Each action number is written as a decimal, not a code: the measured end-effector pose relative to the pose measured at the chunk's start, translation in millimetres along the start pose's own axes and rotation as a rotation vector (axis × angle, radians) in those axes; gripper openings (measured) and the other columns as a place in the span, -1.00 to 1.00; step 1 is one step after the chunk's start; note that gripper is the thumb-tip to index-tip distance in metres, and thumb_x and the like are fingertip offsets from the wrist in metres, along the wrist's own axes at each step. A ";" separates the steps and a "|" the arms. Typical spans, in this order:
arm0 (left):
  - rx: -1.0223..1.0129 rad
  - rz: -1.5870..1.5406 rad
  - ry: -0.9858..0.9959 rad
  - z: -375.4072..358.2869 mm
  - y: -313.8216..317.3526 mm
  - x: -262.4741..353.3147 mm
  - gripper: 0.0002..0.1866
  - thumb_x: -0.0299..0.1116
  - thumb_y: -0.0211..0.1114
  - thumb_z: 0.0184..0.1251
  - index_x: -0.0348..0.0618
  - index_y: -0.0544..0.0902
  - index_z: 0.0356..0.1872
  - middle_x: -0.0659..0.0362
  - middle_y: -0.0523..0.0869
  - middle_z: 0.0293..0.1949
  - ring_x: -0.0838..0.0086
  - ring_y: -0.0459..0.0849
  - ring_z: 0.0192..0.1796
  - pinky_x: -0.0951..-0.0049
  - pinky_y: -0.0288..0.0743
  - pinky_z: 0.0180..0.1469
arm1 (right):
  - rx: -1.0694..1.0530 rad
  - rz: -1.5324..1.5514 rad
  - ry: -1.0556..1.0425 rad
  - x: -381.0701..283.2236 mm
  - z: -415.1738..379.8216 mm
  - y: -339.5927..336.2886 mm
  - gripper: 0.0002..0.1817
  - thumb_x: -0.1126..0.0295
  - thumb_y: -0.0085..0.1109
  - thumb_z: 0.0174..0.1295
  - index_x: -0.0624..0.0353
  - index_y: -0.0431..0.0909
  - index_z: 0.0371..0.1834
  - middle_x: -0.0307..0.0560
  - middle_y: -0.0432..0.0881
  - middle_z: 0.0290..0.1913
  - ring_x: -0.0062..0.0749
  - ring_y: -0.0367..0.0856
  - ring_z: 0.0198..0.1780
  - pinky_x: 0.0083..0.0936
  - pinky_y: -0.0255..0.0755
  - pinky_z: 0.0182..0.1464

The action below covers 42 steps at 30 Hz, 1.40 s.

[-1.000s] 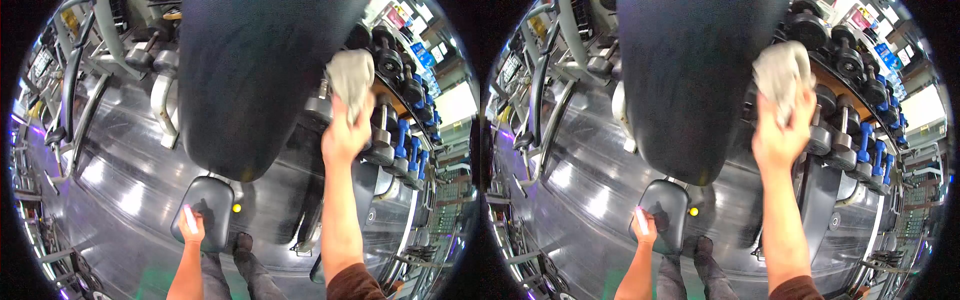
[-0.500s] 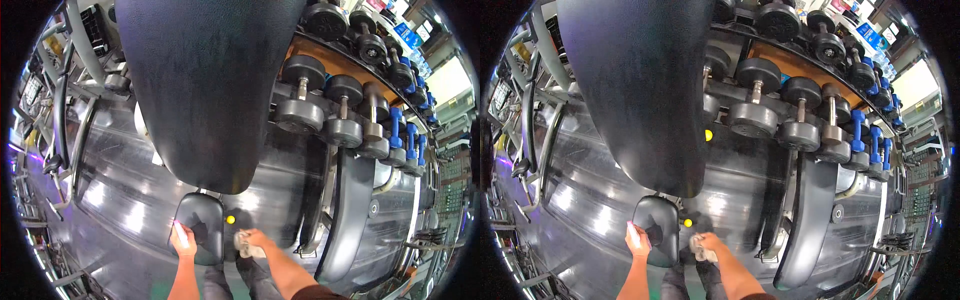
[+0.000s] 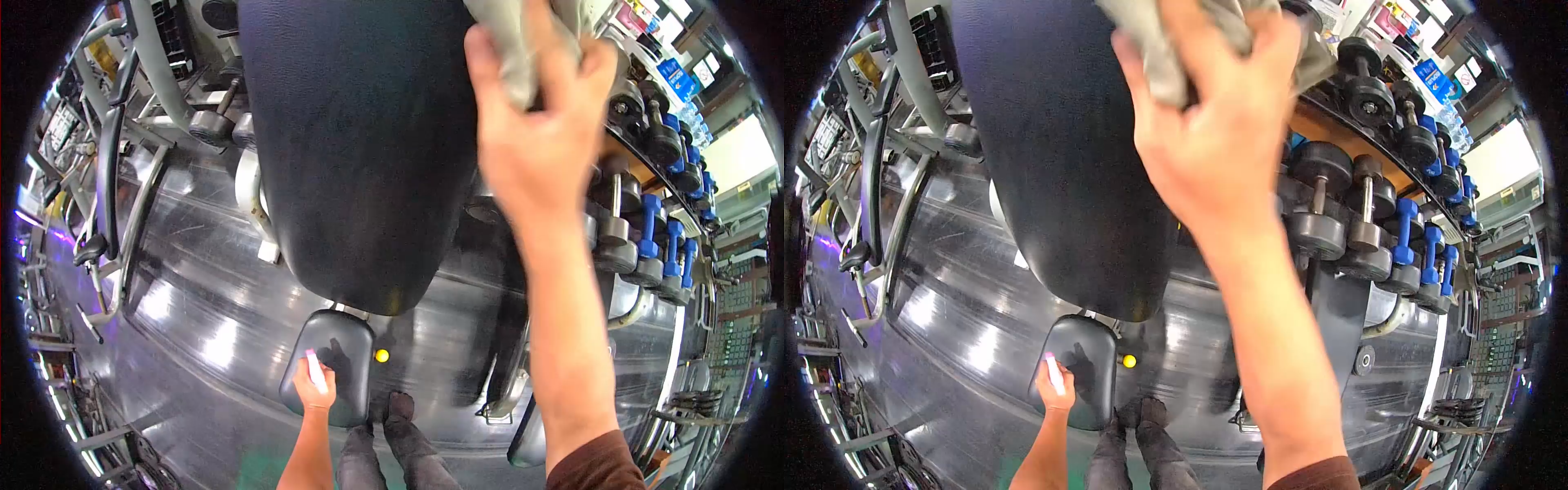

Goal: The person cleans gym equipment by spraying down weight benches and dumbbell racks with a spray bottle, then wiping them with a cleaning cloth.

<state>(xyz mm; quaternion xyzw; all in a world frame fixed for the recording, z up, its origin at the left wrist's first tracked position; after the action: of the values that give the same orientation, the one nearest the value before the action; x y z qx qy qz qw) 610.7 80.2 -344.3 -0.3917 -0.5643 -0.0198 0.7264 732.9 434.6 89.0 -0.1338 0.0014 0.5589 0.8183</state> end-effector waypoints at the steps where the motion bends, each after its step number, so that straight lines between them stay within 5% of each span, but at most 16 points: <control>1: -0.001 0.015 -0.007 0.1 1.5 0.5 -0.82 -0.50 0.34 0.03 -0.19 0.51 -0.35 0.06 0.62 -0.49 0.14 0.67 -0.44 0.25 0.55 -0.30 | 0.119 0.006 -0.069 3.3 -23.8 12.5 -0.59 0.42 0.45 0.20 0.07 0.69 0.15 0.14 0.56 0.01 0.09 0.53 -0.07 -0.15 0.42 0.03; 4: -0.014 0.037 -0.029 1.3 5.3 -8.8 -0.83 -0.48 0.33 0.04 -0.21 0.51 -0.38 0.03 0.64 -0.51 0.05 0.69 -0.44 0.20 0.55 -0.32 | 0.049 0.106 0.240 26.3 -157.1 20.3 -0.65 0.51 0.31 0.28 0.24 0.64 0.15 0.26 0.56 0.12 0.22 0.55 0.11 0.00 0.40 0.22; 7: -0.010 -0.065 -0.063 5.3 0.7 -16.9 -0.84 -0.49 0.32 0.03 -0.21 0.51 -0.38 0.02 0.63 -0.52 0.02 0.67 -0.45 0.18 0.54 -0.34 | -0.016 0.370 1.039 30.4 -340.2 13.5 -0.69 0.33 0.15 0.48 0.35 0.53 0.12 0.10 0.62 -0.05 -0.18 0.62 -0.03 -0.32 0.47 0.05; 10: -0.007 -0.060 -0.061 7.1 -0.7 -11.4 -0.85 -0.50 0.31 0.03 -0.21 0.51 -0.40 0.02 0.62 -0.53 0.02 0.67 -0.46 0.18 0.53 -0.35 | -0.643 0.154 1.287 -18.2 -518.1 -20.7 -0.59 0.23 0.21 0.45 0.39 0.53 0.14 0.24 0.69 0.00 0.10 0.68 0.02 -0.18 0.49 0.12; 11: -0.006 -0.037 -0.044 8.9 4.3 -11.0 -0.86 -0.50 0.31 0.03 -0.21 0.51 -0.40 0.03 0.62 -0.53 0.03 0.67 -0.46 0.19 0.53 -0.35 | -0.898 0.233 1.149 -47.0 -609.4 -33.6 -0.71 0.19 0.26 0.44 0.20 0.66 -0.01 0.05 0.72 -0.14 -0.33 0.65 -0.07 -0.25 0.51 0.04; 13: -0.005 0.020 -0.025 4.0 7.1 -17.4 -0.87 -0.50 0.31 0.03 -0.20 0.51 -0.42 0.03 0.62 -0.53 0.04 0.67 -0.46 0.20 0.54 -0.35 | -1.349 0.290 1.215 -110.2 -616.0 -72.6 -0.70 0.15 0.32 0.41 0.15 0.73 -0.02 -0.05 0.77 -0.16 -0.40 0.66 -0.12 -0.31 0.55 0.01; 15: -0.001 -0.015 -0.097 6.8 3.5 -4.6 -0.85 -0.48 0.33 0.01 -0.19 0.51 -0.44 0.00 0.62 -0.52 0.00 0.66 -0.46 0.18 0.54 -0.34 | -1.101 0.293 1.854 -110.1 -588.0 -98.7 -0.69 0.14 0.33 0.40 0.16 0.74 -0.03 -0.13 0.80 -0.17 -0.46 0.67 -0.14 -0.35 0.56 -0.02; 16: -0.002 0.025 -0.048 7.5 0.4 3.9 -0.84 -0.47 0.34 0.01 -0.20 0.52 -0.43 -0.01 0.62 -0.53 -0.01 0.66 -0.46 0.18 0.54 -0.35 | -0.942 0.325 1.855 -96.1 -559.4 -97.2 -0.74 0.20 0.31 0.43 0.16 0.74 -0.05 -0.19 0.79 -0.22 -0.49 0.65 -0.16 -0.38 0.55 -0.04; 18: -0.002 0.069 0.033 12.8 -1.3 8.1 -0.82 -0.46 0.37 0.01 -0.20 0.53 -0.39 -0.01 0.62 -0.53 -0.02 0.66 -0.47 0.18 0.54 -0.35 | -0.788 0.252 1.142 -54.5 -414.7 -72.2 -0.80 0.47 0.37 0.27 0.19 0.71 -0.05 -0.11 0.66 -0.32 -0.33 0.62 -0.25 -0.37 0.51 -0.12; 21: -0.013 0.051 0.038 5.7 -4.7 -2.9 -0.81 -0.48 0.36 0.02 -0.20 0.53 -0.36 0.00 0.60 -0.53 0.02 0.65 -0.46 0.21 0.54 -0.34 | -0.538 0.078 0.458 -50.8 -163.6 -52.4 -0.37 0.65 0.39 0.02 0.03 0.68 0.26 0.03 0.54 -0.02 -0.01 0.55 0.07 -0.27 0.49 0.08; 26: -0.020 -0.044 -0.013 -0.3 -6.5 -8.7 -0.77 -0.48 0.39 0.01 -0.20 0.55 -0.30 -0.02 0.64 -0.46 0.00 0.68 -0.39 0.15 0.55 -0.30 | -0.361 -0.442 -0.108 -80.3 -2.8 46.8 -0.49 0.36 0.42 0.10 -0.29 0.71 0.18 -0.11 0.53 0.14 -0.03 0.57 0.11 -0.20 0.36 0.24; 30: -0.041 -0.023 -0.041 -1.3 -5.9 -11.3 -0.72 -0.46 0.42 -0.03 -0.17 0.58 -0.25 -0.03 0.67 -0.41 -0.04 0.69 -0.35 0.12 0.57 -0.28 | -0.389 -0.506 -0.133 -73.4 -115.7 85.1 -0.75 0.32 0.41 -0.05 -0.16 0.76 -0.23 0.04 0.49 -0.02 0.13 0.52 0.03 0.10 0.43 -0.03; 32: -0.047 -0.058 -0.082 -0.1 -7.1 -15.7 -0.73 -0.47 0.42 -0.04 -0.16 0.59 -0.26 -0.02 0.67 -0.40 -0.02 0.70 -0.34 0.12 0.57 -0.26 | -0.585 -0.497 -0.132 -72.7 -208.5 89.4 -0.81 0.28 0.37 -0.07 -0.31 0.69 -0.34 -0.25 0.59 -0.04 -0.05 0.61 0.08 0.23 0.38 0.04; 35: -0.046 -0.171 -0.123 1.3 -14.4 -24.3 -0.73 -0.47 0.42 -0.04 -0.16 0.59 -0.26 -0.01 0.67 -0.40 -0.01 0.69 -0.32 0.12 0.57 -0.23 | -0.825 -0.452 -0.206 -83.9 -333.9 74.7 -0.81 0.29 0.28 0.05 -0.19 0.70 -0.23 -0.24 0.62 0.08 0.04 0.64 0.02 0.36 0.41 -0.18; 38: -0.070 -0.219 -0.177 -1.2 -17.6 -27.2 -0.73 -0.47 0.41 -0.06 -0.15 0.59 -0.26 0.01 0.66 -0.39 -0.01 0.68 -0.32 0.11 0.56 -0.21 | -1.621 -0.372 0.126 -72.9 -455.4 51.1 -0.62 0.27 0.19 0.25 -0.24 0.66 0.15 -0.25 0.48 0.44 0.12 0.49 0.37 0.23 0.23 0.39; 42: -0.036 -0.177 -0.070 0.6 -21.1 -30.8 -0.71 -0.46 0.39 -0.11 -0.13 0.60 -0.27 0.06 0.63 -0.37 0.01 0.66 -0.31 0.09 0.53 -0.20 | -1.717 -0.339 0.154 -87.8 -449.8 -5.1 -0.45 0.28 0.33 0.08 -0.33 0.64 0.24 -0.09 0.51 0.21 0.00 0.44 0.23 0.19 0.22 0.28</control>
<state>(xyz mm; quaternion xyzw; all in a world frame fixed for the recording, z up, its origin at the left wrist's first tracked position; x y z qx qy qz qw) 589.1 53.2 -358.5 -0.3536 -0.6215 -0.0803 0.6944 770.9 253.3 -330.3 -0.7389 -0.3845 0.2272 0.5045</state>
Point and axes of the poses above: each hand's wrist, its own z-axis towards the middle knuckle, its own y-axis out of the palm, x = y × z, the point moved 7 cm from there along z, towards the middle knuckle
